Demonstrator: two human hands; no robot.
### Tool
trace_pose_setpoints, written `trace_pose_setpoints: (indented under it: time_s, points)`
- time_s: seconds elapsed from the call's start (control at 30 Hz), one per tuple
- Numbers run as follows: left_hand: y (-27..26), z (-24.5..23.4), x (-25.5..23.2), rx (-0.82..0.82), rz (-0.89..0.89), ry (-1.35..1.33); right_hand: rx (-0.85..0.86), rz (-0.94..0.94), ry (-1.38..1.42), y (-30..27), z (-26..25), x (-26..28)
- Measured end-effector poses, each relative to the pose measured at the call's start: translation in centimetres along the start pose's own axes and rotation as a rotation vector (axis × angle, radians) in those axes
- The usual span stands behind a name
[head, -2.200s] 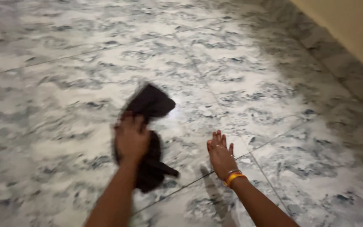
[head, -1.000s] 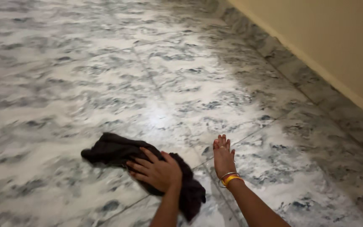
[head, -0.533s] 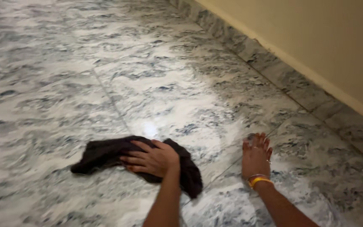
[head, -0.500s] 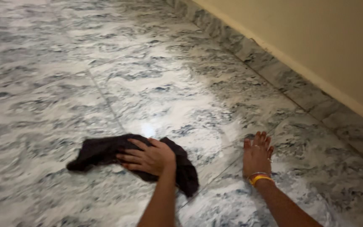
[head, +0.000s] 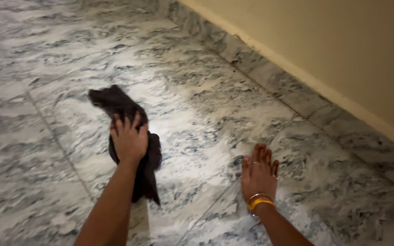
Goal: The person wipes the floor using a dark cloth by hand, سپس rinses and wrings the cloth in a blue basin of water before continuing to wipe the floor.
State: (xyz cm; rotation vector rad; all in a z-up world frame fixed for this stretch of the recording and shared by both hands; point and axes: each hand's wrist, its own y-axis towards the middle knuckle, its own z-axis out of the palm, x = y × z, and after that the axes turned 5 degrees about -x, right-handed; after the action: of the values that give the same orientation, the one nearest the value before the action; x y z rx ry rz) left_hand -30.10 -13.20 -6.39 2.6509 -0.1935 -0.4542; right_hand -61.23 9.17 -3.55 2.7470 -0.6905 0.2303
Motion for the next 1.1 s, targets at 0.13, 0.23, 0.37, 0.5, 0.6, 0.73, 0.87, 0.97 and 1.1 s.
trace_pose_setpoints:
  time_s: [0.13,0.23,0.37,0.5,0.6,0.73,0.87,0.97,1.1]
  points:
    - [-0.1,-0.5,-7.3,0.053,0.234,-0.159,-0.035,-0.026,-0.003,0.2,-0.1,-0.1]
    - [-3.1,-1.5,-14.8,0.431,0.137,-0.385,-0.028,0.015,0.082,0.3,-0.9,0.3]
    - [-9.4,-3.4,-21.4,0.324,0.583,-0.352,-0.115,0.086,0.376,-0.3,-2.4,0.5]
    - [-14.5,-8.0,-21.5,0.428,0.55,-0.513,0.003,0.325,0.567,-0.3,-2.8,0.4]
    - [-18.0,-10.3,-20.8,0.429,0.431,-0.428,-0.173,0.106,0.634,-0.1,-1.3,-1.6]
    - [-22.9,-12.0,-18.8,0.036,0.219,-0.305,0.071,0.374,1.127,0.3,-0.8,-4.4]
    - [-27.4,-14.3,-18.0,-0.036,-0.009,-0.075,0.096,0.405,1.136,-3.5,-2.2,-8.1]
    - [-31.2,-15.6,-18.8,-0.078,-0.216,0.023,0.048,0.304,1.294,-7.3,-1.1,-12.6]
    - [-34.0,-14.5,-22.2,-0.125,-0.409,0.19,-0.088,0.187,1.333,-10.2,2.1,-20.2]
